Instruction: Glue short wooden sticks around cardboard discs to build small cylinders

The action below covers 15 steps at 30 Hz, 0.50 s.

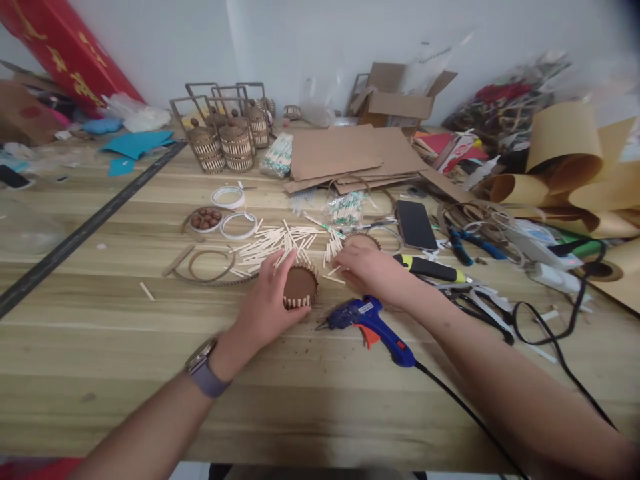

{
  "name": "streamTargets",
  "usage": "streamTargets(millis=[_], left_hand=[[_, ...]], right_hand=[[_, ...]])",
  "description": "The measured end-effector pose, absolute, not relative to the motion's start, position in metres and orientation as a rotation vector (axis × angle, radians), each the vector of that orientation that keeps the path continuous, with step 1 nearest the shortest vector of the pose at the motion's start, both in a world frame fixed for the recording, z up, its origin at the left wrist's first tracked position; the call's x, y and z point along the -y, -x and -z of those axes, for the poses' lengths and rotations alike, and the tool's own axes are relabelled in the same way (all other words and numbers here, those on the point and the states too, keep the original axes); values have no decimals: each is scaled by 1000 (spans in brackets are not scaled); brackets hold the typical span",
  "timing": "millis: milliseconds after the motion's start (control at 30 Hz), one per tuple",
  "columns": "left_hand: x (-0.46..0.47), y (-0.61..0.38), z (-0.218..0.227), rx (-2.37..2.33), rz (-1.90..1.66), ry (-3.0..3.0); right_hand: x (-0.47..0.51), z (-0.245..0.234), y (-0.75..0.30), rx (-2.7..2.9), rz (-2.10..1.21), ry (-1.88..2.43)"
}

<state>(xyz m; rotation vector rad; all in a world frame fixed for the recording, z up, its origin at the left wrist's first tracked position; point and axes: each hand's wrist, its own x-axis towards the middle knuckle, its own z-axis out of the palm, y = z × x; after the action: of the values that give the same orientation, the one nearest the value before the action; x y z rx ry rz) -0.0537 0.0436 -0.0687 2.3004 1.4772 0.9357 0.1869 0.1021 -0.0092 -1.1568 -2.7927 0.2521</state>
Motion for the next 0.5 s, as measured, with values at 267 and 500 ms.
streamTargets(millis=[267, 500], left_hand=[[-43, 52, 69, -1486, -922, -2286], [-43, 52, 68, -1489, -905, -2278]], right_hand=[[-123, 19, -176, 2890, -508, 1158], [-110, 21, -183, 2866, -347, 1206]])
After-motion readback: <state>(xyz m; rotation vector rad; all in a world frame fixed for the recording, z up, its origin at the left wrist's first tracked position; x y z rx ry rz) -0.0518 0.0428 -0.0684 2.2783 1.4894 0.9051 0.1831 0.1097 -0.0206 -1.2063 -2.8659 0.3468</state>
